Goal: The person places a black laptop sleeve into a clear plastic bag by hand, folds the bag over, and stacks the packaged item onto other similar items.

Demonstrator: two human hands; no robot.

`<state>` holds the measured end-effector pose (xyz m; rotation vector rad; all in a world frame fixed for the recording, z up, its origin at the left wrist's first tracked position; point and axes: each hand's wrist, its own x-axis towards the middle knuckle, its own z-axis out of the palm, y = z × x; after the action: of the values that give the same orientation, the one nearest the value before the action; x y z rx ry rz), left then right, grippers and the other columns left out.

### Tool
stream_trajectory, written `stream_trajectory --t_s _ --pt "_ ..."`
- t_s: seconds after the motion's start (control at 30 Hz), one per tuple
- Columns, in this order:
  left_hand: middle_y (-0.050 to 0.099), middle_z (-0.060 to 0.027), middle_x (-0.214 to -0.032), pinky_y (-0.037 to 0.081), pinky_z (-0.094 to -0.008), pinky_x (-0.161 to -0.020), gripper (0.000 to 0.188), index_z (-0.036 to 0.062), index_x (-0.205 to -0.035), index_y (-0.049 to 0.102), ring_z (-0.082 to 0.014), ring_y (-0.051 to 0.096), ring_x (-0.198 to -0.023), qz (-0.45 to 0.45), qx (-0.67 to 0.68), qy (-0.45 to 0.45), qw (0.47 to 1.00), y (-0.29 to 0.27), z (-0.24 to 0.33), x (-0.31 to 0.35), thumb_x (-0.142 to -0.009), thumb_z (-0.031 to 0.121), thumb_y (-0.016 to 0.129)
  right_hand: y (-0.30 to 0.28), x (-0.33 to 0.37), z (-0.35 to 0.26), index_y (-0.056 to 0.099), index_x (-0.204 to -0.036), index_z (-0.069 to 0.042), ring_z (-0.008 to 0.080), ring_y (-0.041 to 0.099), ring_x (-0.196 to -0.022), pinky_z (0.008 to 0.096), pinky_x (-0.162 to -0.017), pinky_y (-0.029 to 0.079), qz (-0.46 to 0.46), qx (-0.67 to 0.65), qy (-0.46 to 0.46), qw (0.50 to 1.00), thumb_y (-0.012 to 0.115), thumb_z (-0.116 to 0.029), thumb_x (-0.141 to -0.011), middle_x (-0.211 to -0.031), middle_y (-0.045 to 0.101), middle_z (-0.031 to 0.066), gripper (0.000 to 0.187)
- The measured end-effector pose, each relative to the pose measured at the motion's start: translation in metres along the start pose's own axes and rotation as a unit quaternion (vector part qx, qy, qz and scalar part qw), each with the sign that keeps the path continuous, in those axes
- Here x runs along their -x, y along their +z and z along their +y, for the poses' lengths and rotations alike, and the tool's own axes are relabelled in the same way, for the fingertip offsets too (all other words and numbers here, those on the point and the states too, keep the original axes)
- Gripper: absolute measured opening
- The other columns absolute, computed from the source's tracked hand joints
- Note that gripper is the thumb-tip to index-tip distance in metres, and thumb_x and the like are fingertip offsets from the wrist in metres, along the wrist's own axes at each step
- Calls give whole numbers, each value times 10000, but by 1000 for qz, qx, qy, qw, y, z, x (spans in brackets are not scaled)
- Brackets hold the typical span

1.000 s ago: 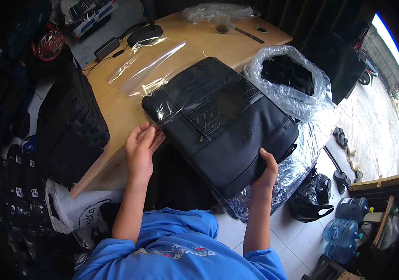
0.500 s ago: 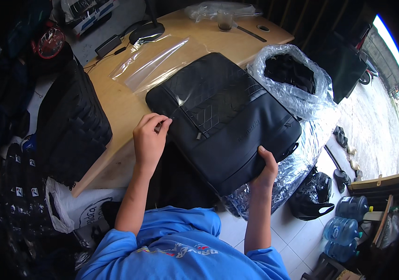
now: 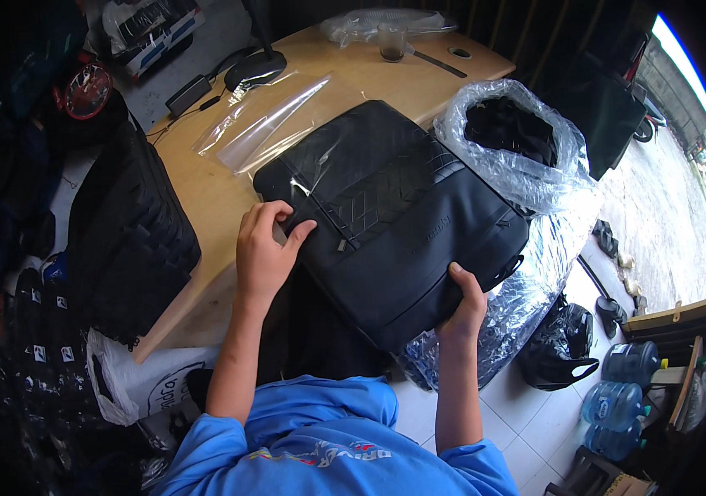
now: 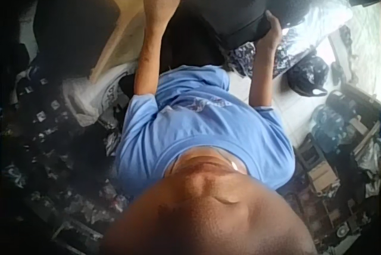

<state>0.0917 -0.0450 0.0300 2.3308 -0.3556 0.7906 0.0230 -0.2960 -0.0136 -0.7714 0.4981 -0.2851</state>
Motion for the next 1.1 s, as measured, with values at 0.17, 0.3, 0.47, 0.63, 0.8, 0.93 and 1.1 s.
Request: stream_trajectory --t_s 0.17,0.3,0.47,0.63,0.8,0.93,1.1 --pt "590 -58 -748 496 -355 -624 135 54 -835 564 -257 597 -719 -138 -130 109 976 -5 -8 -25 -794 141 659 6 4 0 626 -981 43 249 657 -843 340 -824 524 -28 -6 3 1000 589 -151 -787 -953 667 146 277" --pt "582 -64 -697 531 -277 -548 123 77 -742 484 -162 630 -677 -170 -349 248 887 -2 -6 -29 -729 8 585 13 8 5 615 -1001 59 247 659 -858 343 -836 522 -6 -10 -21 1000 582 -132 -793 -967 664 148 284" --pt "575 -97 -656 524 -351 -538 134 45 -754 498 -279 620 -601 -123 -224 192 947 11 -22 -41 -805 105 607 24 16 3 619 -973 66 240 658 -856 332 -835 522 -16 -27 -26 999 579 -104 -798 -945 666 150 247" --pt "601 -124 -676 524 -390 -559 214 45 -749 510 -301 635 -678 -209 -205 138 946 7 -26 -49 -844 196 628 31 17 2 615 -979 69 238 660 -848 334 -830 524 -19 -10 -34 999 576 -95 -799 -949 663 155 246" --pt "603 -161 -735 543 -392 -622 101 8 -801 525 -314 648 -735 -247 -274 148 918 -10 -9 -49 -822 67 605 32 17 5 606 -992 75 238 662 -840 346 -815 534 -19 -18 -33 999 572 -84 -800 -949 660 153 252" --pt "617 -164 -794 563 -357 -631 92 -9 -828 540 -294 664 -752 -233 -325 88 912 -25 3 -39 -765 -22 605 42 28 7 602 -994 77 240 661 -835 347 -806 541 -21 -30 -39 999 576 -66 -791 -930 658 153 250" --pt "595 -226 -733 542 -396 -630 62 -50 -817 524 -355 638 -722 -158 -257 -86 950 -26 2 -22 -806 -7 567 39 33 17 573 -1051 75 245 659 -842 350 -810 543 -12 -43 -35 998 573 -45 -783 -937 649 152 294"
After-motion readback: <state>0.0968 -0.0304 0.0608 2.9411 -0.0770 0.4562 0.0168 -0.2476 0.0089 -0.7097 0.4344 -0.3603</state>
